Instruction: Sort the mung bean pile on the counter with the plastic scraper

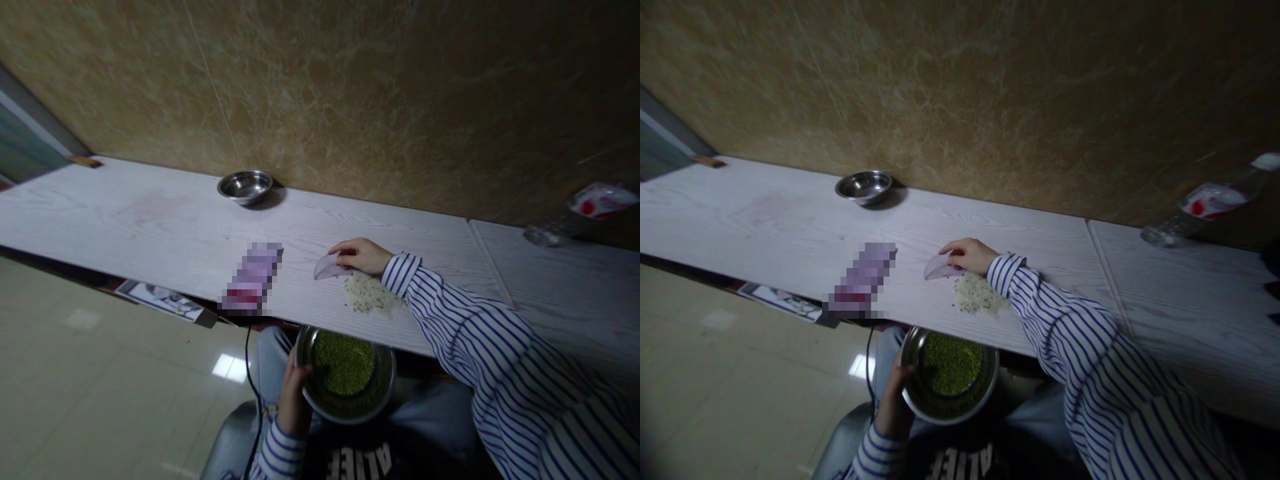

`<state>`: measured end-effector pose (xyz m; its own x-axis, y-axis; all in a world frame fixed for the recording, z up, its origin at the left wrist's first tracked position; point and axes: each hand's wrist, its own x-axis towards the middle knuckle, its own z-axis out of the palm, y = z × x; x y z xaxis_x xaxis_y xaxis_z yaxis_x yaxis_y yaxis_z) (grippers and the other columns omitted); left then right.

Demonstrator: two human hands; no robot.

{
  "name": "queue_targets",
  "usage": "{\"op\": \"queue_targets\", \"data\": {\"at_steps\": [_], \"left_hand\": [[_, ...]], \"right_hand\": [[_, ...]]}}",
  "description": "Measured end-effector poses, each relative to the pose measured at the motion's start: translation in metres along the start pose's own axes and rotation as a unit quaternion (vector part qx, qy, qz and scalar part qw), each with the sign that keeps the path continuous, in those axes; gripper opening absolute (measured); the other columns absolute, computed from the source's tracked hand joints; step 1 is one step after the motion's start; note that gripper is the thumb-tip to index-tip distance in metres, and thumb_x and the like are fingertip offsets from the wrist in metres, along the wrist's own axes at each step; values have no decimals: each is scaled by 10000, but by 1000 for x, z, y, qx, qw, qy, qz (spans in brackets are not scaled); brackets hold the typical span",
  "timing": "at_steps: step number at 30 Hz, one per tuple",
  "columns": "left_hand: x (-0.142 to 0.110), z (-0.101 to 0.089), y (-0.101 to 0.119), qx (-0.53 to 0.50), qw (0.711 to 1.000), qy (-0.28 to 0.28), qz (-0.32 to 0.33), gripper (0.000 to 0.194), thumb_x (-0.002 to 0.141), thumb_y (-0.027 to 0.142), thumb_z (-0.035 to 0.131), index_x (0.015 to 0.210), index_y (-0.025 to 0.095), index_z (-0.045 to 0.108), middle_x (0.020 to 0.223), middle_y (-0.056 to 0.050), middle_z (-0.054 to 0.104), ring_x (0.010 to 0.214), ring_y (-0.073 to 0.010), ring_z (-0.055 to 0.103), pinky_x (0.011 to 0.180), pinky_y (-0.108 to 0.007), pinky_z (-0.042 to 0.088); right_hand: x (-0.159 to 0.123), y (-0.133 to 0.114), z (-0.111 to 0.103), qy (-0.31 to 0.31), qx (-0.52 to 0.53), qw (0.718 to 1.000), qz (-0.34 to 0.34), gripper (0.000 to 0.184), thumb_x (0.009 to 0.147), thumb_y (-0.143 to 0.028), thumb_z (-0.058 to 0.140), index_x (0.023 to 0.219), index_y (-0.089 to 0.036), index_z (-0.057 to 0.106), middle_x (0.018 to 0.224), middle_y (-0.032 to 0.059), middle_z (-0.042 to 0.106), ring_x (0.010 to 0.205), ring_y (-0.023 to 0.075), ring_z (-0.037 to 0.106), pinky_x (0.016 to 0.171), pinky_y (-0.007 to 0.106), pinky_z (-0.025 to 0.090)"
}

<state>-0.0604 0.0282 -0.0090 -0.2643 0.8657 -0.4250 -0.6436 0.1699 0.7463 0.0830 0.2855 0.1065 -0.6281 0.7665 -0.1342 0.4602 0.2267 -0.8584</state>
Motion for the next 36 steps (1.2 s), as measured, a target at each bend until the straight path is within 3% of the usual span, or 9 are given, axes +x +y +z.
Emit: {"op": "queue_targets", "data": {"at_steps": [9,19,30,36], "left_hand": [[2,-5,-6,-11,1000,-10,-2,576,692,310,668,1262,226,698,1251,-73,735,1281,-377,574,1092,-512,418],[-6,6,4,5,1000,-13,1,573,715,287,613,1280,207,668,1255,-75,731,1284,-367,573,1084,-505,421],[0,0,-2,-5,1000,-27,-3,587,686,298,656,1265,208,674,1244,-70,729,1290,-364,555,1075,-480,423],[-6,4,2,-28,999,-30,-9,551,702,264,646,1248,207,681,1200,-72,744,1256,-360,586,1081,-506,412]], "right_hand": [[-5,-7,14,-72,34,997,-25,289,817,-145,659,1083,-172,769,778,11,718,665,125,598,668,269,481],[-11,-14,24,-132,28,990,-43,274,808,-116,654,1046,-178,774,783,2,719,686,128,597,700,276,483],[-25,-25,24,-161,-6,986,-45,268,815,-84,646,1040,-149,776,825,21,727,732,126,618,727,269,487],[-36,-34,20,-140,-19,988,-55,281,828,-86,640,1065,-156,774,884,39,768,770,134,661,743,268,514]]}}
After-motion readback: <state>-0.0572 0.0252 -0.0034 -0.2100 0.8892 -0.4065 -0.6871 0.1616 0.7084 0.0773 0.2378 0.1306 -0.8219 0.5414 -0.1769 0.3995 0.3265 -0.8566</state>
